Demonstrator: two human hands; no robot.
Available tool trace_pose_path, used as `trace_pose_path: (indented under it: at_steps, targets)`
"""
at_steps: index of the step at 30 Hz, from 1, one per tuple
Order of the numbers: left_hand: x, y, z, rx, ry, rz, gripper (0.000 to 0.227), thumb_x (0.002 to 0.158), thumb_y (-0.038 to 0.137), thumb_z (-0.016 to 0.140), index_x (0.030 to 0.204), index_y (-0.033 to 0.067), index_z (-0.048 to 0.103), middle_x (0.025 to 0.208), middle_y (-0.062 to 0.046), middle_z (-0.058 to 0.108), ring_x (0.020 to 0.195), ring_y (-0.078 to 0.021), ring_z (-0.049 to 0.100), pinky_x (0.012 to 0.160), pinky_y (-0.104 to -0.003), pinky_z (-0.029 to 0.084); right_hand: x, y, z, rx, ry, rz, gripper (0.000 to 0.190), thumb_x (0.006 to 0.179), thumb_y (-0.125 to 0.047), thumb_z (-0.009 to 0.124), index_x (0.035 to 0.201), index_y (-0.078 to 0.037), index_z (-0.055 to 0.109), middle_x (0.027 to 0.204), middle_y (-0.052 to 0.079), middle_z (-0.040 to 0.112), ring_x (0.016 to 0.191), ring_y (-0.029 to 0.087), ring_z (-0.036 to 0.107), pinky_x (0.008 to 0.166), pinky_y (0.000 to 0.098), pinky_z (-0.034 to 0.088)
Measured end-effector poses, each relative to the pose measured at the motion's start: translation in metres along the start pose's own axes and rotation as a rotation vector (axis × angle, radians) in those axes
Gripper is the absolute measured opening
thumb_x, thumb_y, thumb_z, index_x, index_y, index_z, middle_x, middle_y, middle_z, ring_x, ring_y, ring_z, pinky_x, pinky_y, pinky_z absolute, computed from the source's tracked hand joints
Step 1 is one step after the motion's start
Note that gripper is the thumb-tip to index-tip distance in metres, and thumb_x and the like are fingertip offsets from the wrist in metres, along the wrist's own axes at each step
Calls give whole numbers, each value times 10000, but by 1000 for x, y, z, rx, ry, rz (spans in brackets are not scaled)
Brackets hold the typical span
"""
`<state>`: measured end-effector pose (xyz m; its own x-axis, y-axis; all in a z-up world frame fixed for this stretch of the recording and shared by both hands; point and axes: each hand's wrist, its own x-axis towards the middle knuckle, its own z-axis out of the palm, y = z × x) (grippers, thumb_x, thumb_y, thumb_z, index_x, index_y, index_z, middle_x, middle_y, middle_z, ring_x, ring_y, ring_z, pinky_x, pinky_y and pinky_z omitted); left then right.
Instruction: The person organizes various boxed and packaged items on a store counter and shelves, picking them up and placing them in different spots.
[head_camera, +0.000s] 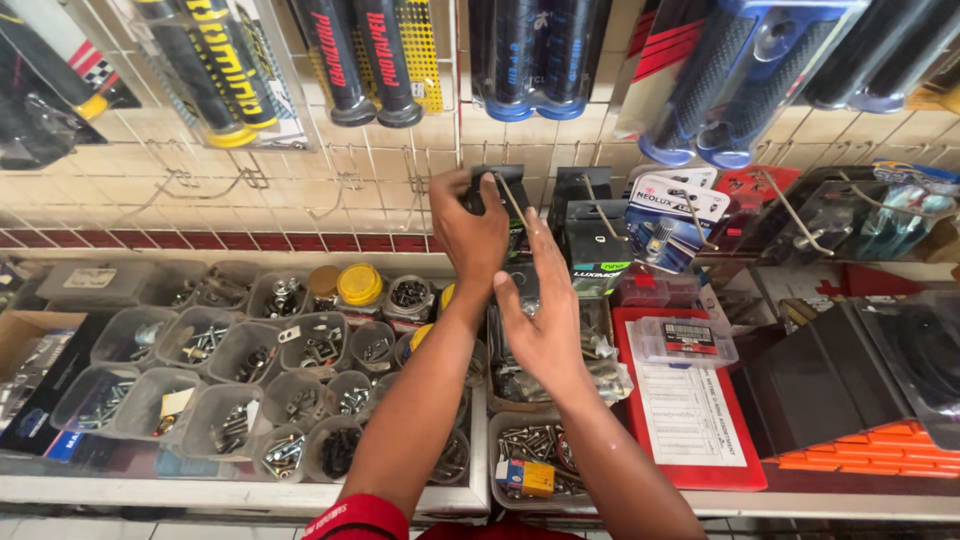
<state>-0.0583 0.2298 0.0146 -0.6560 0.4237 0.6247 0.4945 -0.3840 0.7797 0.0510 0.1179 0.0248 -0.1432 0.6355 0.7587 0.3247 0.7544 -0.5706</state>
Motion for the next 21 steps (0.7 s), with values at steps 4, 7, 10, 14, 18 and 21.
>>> trace_pose_path:
  at_steps: [4, 7, 10, 14, 18, 21]
  targets:
    - [3, 4, -3, 17, 68, 38, 305, 843, 184, 812, 990, 21, 600, 942, -145, 647, 899, -328, 643, 828, -452, 507, -5, 2, -1, 7, 5, -22, 638, 980, -62, 662, 1543, 50, 384, 1578, 266, 472, 1479, 432, 483, 1224, 448, 385]
    - [5, 3, -5, 35, 35, 3, 297, 838, 197, 826, 946, 26, 609, 926, -137, 659, 846, -305, 655, 782, -429, 524, -6, 2, -2, 7, -3, -4, 634, 976, -63, 676, 1533, 47, 394, 1560, 262, 494, 1456, 431, 511, 1191, 436, 423]
    - [5, 3, -8, 8, -14, -76, 298, 846, 218, 830, 933, 33, 613, 901, -119, 677, 799, -275, 673, 745, -403, 539, -7, -4, -4, 10, -17, 36, 647, 958, -57, 673, 1534, 44, 397, 1553, 266, 499, 1443, 427, 515, 1161, 431, 442]
    - [7, 1, -11, 28, -43, -84, 298, 846, 230, 836, 943, 38, 630, 883, -110, 688, 793, -262, 683, 742, -400, 542, -8, -12, -5, -45, -28, -2, 665, 955, -48, 681, 1548, 33, 391, 1553, 272, 497, 1451, 431, 495, 1174, 456, 426]
    - [4, 4, -19, -40, -41, 20, 294, 888, 227, 804, 999, 29, 618, 944, -119, 673, 846, -268, 684, 782, -393, 550, -17, -13, -17, 0, 29, 17, 584, 955, -50, 676, 1496, 33, 471, 1433, 233, 601, 1275, 318, 652, 1048, 386, 530]
    - [1, 12, -26, -59, -53, 78, 307, 934, 236, 786, 1056, 22, 603, 975, -126, 652, 901, -282, 663, 826, -405, 531, -36, 3, -43, -111, 239, 154, 326, 948, -40, 689, 1272, -36, 717, 1173, 109, 761, 868, 154, 688, 730, 288, 519]
